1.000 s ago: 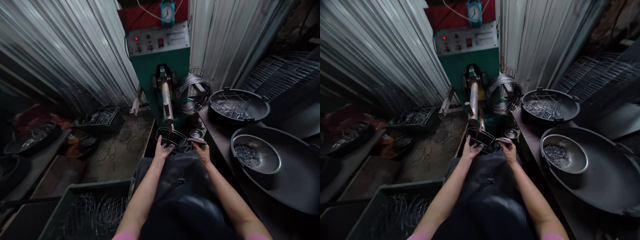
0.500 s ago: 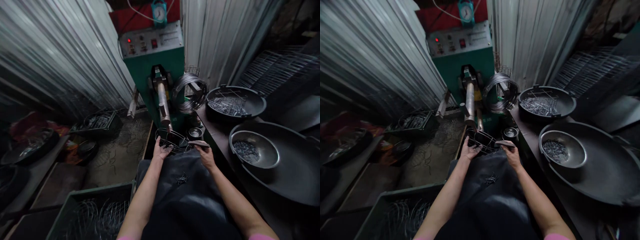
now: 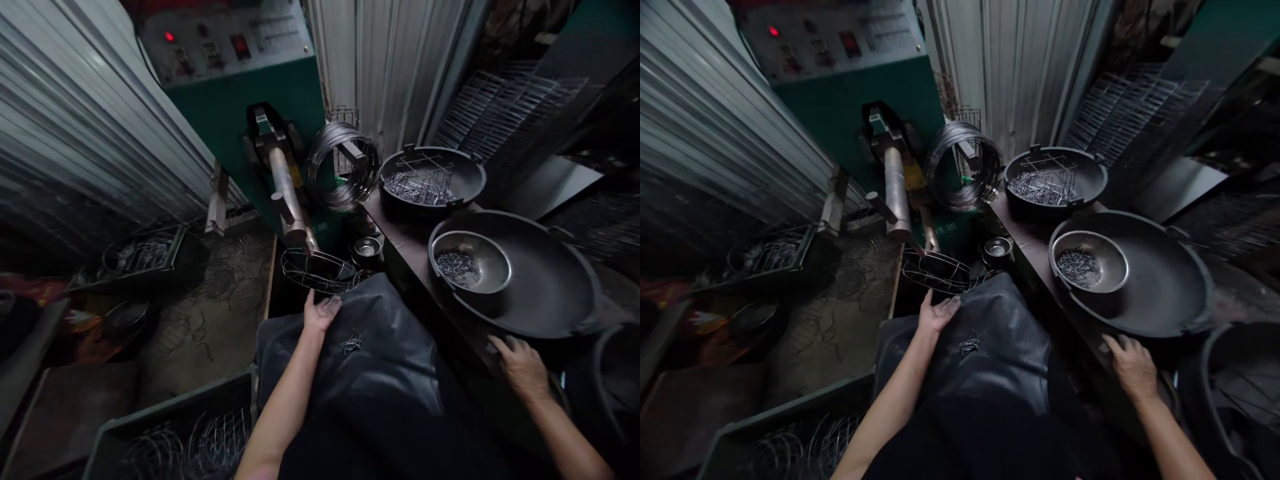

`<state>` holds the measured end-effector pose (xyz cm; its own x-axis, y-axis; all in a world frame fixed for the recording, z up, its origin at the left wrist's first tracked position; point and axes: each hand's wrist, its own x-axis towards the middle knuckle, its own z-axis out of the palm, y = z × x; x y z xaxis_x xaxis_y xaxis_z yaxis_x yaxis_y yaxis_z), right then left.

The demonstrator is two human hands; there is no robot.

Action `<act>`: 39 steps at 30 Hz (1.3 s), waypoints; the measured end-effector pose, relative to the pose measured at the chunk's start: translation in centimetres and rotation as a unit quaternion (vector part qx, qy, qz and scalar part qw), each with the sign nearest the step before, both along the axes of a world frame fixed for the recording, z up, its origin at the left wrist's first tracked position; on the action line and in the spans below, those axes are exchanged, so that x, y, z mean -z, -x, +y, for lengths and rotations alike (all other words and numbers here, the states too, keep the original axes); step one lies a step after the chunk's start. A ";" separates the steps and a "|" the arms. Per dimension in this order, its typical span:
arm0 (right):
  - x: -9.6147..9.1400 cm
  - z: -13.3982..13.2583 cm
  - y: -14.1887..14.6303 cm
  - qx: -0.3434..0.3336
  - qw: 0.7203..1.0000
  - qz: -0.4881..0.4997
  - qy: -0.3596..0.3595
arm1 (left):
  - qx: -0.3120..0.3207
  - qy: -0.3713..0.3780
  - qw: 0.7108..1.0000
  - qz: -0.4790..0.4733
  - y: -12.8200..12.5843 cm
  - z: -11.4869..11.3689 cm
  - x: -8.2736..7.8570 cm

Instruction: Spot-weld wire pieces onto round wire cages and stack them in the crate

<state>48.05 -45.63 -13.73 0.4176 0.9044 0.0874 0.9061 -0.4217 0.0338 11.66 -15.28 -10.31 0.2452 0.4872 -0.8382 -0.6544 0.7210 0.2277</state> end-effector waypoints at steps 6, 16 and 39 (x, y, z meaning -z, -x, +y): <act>-1.2 0.5 -1.1 0.080 0.990 -0.053 0.101 | -0.009 0.002 0.998 -0.060 -3.4 -0.1 1.4; -5.0 14.0 12.6 -0.134 0.941 0.311 0.015 | -0.140 -0.106 0.969 -0.175 -6.2 -0.6 5.3; -1.5 19.0 14.9 -0.086 0.842 0.532 -0.019 | -0.200 -0.156 0.947 -0.197 -1.0 -2.3 6.8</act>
<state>33.16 -26.64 -12.24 0.1414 0.9644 -0.2234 0.4632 -0.2639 -0.8461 12.66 -17.60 -17.08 0.2517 0.8165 -0.5196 -0.9395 0.3350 0.0713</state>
